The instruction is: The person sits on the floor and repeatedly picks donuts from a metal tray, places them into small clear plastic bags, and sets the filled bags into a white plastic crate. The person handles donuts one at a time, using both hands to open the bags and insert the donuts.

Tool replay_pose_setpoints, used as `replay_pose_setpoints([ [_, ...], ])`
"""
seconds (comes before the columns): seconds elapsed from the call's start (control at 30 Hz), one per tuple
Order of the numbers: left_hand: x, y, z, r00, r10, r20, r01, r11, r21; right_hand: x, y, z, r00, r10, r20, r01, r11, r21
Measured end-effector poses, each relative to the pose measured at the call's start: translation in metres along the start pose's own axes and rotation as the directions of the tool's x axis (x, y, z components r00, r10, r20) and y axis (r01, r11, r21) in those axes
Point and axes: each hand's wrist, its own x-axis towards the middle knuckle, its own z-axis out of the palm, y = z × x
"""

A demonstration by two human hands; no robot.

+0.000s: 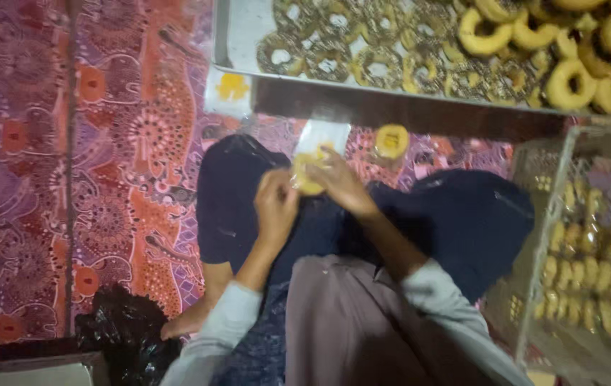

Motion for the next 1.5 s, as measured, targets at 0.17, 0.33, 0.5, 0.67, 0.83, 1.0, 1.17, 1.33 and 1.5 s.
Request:
replay_pose_setpoints([
  [0.17, 0.027, -0.058, 0.154, 0.983, -0.059, 0.176, 0.097, 0.972, -0.216, 0.021, 0.040, -0.106, 0.877, 0.002, -0.481, -0.048, 0.995, -0.083],
  [0.33, 0.060, -0.055, 0.237, 0.890, 0.073, 0.451, -0.167, 0.971, 0.172, 0.039, 0.051, -0.144, 0.897, -0.100, -0.430, -0.225, 0.735, -0.640],
  [0.5, 0.022, -0.075, 0.260, 0.972, 0.210, 0.110, -0.230, 0.947, 0.225, 0.019, 0.048, -0.130, 0.872, -0.171, -0.458, -0.117, 0.836, -0.536],
  [0.67, 0.023, -0.084, 0.266, 0.566, -0.591, 0.575, 0.561, 0.787, 0.257, 0.034, 0.057, -0.128, 0.855, 0.029, -0.518, -0.102, 0.988, -0.113],
  [0.83, 0.031, -0.046, 0.215, 0.457, -0.337, 0.823, 0.881, 0.296, -0.369, 0.025, 0.080, -0.142, 0.829, 0.321, -0.457, -0.079, 0.877, 0.473],
  [1.0, 0.039, -0.024, 0.175, 0.473, -0.234, 0.850, 0.880, 0.182, -0.439, 0.021, 0.067, -0.192, 0.896, 0.086, -0.435, -0.148, 0.983, -0.112],
  [1.17, 0.027, -0.015, 0.207, 0.657, -0.141, 0.741, 0.666, 0.568, -0.483, 0.002, 0.041, -0.179, 0.825, -0.056, -0.562, -0.183, 0.915, -0.360],
  [1.33, -0.018, 0.028, 0.258, 0.801, -0.013, 0.599, 0.370, 0.797, -0.478, -0.082, -0.027, -0.192, 0.979, 0.088, -0.186, -0.018, 0.937, 0.349],
  [1.5, -0.027, 0.071, 0.252, 0.737, 0.135, 0.662, 0.136, 0.930, -0.342, -0.183, 0.006, -0.352, 0.708, 0.484, -0.514, -0.296, 0.864, 0.406],
])
